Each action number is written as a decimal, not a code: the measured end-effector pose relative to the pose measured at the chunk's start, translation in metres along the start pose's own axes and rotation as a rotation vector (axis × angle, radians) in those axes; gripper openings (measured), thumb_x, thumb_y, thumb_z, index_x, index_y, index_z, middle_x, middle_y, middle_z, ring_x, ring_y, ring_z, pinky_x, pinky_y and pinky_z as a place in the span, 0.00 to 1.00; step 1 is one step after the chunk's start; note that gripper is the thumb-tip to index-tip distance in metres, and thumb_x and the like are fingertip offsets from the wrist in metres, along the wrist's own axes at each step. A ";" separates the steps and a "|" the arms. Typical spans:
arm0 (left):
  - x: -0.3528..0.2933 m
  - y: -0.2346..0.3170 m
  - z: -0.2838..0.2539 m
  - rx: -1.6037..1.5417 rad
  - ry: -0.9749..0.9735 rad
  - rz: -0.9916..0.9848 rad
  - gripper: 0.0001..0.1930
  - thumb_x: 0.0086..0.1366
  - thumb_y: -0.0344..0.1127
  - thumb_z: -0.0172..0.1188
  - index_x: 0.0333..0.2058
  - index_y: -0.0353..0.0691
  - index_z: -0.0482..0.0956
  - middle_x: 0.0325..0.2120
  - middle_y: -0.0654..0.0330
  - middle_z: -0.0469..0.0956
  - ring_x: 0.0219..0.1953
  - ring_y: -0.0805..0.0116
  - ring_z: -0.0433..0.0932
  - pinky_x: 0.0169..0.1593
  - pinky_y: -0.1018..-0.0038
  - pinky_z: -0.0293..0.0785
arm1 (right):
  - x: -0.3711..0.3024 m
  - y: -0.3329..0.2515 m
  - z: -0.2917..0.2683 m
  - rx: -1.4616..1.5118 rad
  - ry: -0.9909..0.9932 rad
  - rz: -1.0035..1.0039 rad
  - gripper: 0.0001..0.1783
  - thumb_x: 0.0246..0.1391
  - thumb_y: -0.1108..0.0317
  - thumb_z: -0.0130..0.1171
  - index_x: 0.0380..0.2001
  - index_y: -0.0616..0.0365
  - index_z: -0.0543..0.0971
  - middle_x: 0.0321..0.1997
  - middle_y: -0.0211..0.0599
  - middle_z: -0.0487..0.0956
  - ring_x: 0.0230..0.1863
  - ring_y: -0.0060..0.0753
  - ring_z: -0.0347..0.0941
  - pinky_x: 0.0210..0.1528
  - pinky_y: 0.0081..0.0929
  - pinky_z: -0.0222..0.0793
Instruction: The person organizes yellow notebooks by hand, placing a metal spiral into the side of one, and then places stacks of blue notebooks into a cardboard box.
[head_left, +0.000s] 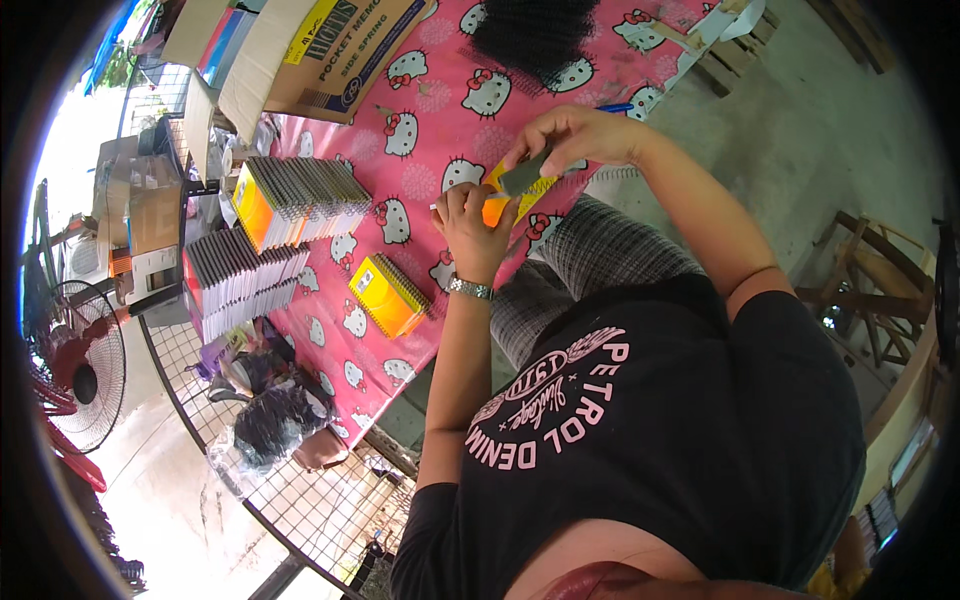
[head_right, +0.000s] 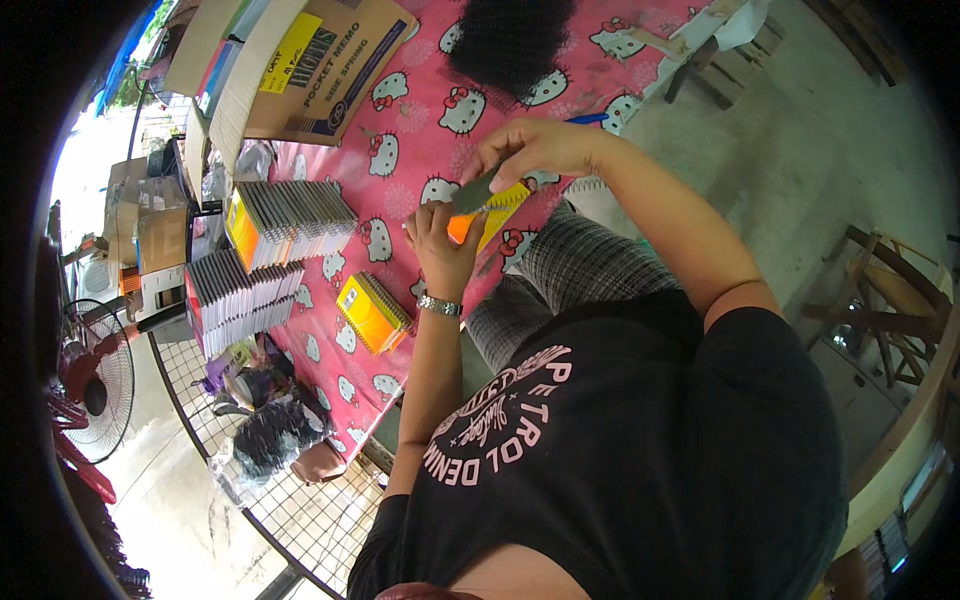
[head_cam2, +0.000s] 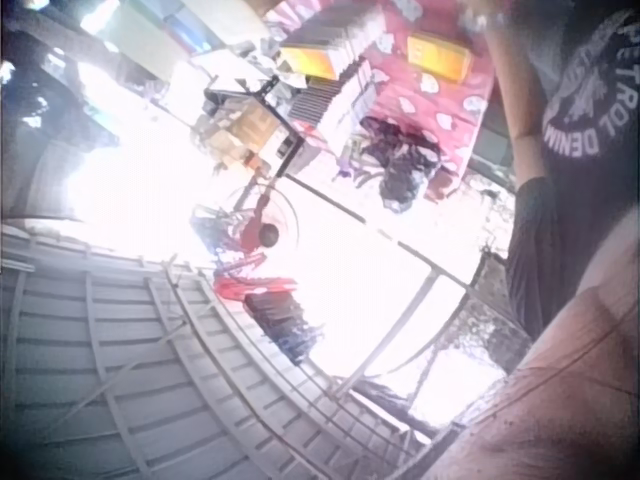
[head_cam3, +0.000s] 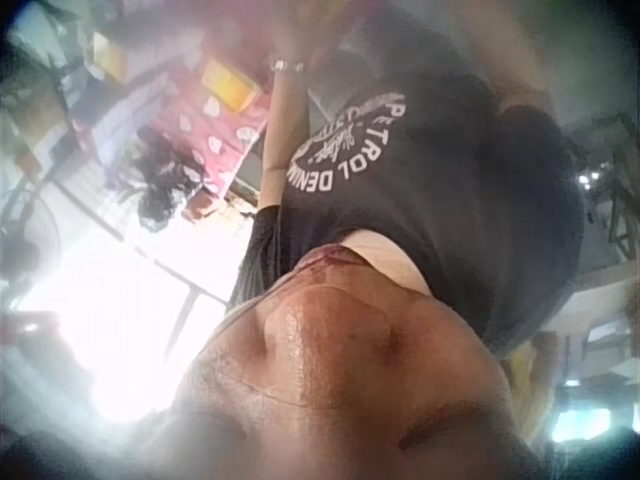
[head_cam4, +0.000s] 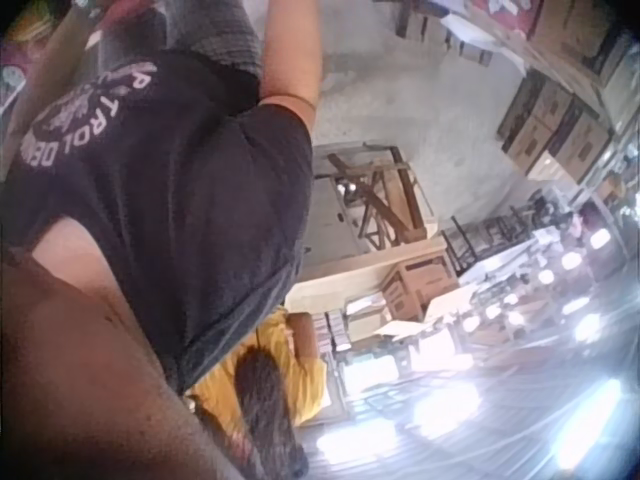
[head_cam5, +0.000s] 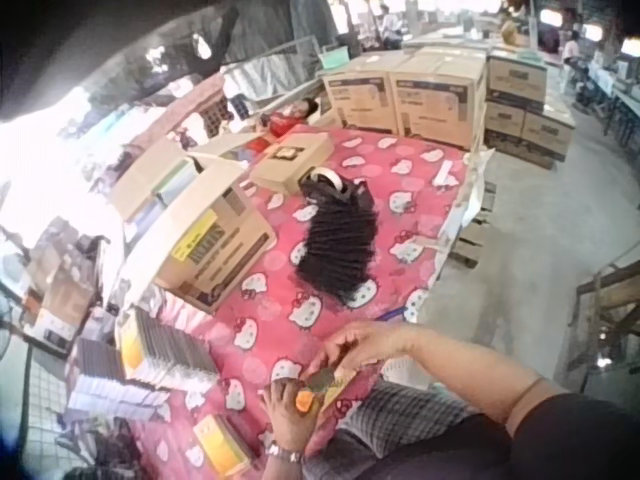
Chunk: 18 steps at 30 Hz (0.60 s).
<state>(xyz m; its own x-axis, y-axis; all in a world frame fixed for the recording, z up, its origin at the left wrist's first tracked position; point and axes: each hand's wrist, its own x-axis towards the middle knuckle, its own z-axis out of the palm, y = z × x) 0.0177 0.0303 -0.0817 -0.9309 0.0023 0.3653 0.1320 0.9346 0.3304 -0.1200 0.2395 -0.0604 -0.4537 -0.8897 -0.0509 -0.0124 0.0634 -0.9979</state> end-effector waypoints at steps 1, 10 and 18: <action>0.001 -0.001 0.001 0.007 0.015 0.003 0.18 0.48 0.44 0.72 0.35 0.44 0.78 0.37 0.60 0.74 0.43 0.57 0.69 0.48 0.60 0.63 | 0.002 -0.001 0.003 -0.054 -0.006 -0.026 0.09 0.46 0.76 0.64 0.26 0.63 0.72 0.52 0.42 0.79 0.49 0.27 0.74 0.51 0.27 0.69; 0.000 -0.004 0.005 -0.065 -0.029 -0.045 0.20 0.48 0.44 0.72 0.37 0.44 0.76 0.40 0.59 0.72 0.47 0.54 0.67 0.52 0.56 0.61 | 0.003 0.000 0.004 0.243 -0.046 0.006 0.09 0.48 0.75 0.65 0.31 0.62 0.75 0.43 0.37 0.81 0.42 0.21 0.75 0.44 0.23 0.71; 0.003 -0.004 0.006 -0.085 0.002 -0.045 0.23 0.47 0.43 0.72 0.40 0.43 0.75 0.40 0.58 0.72 0.48 0.52 0.67 0.53 0.56 0.61 | 0.011 0.000 0.001 0.273 -0.031 0.060 0.12 0.49 0.72 0.66 0.38 0.62 0.79 0.39 0.30 0.80 0.38 0.18 0.74 0.42 0.20 0.70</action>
<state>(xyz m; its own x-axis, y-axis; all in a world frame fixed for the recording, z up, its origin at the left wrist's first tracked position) 0.0120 0.0293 -0.0873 -0.9356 -0.0396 0.3507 0.1189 0.9003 0.4188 -0.1241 0.2288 -0.0614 -0.4186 -0.9019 -0.1068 0.2563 -0.0044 -0.9666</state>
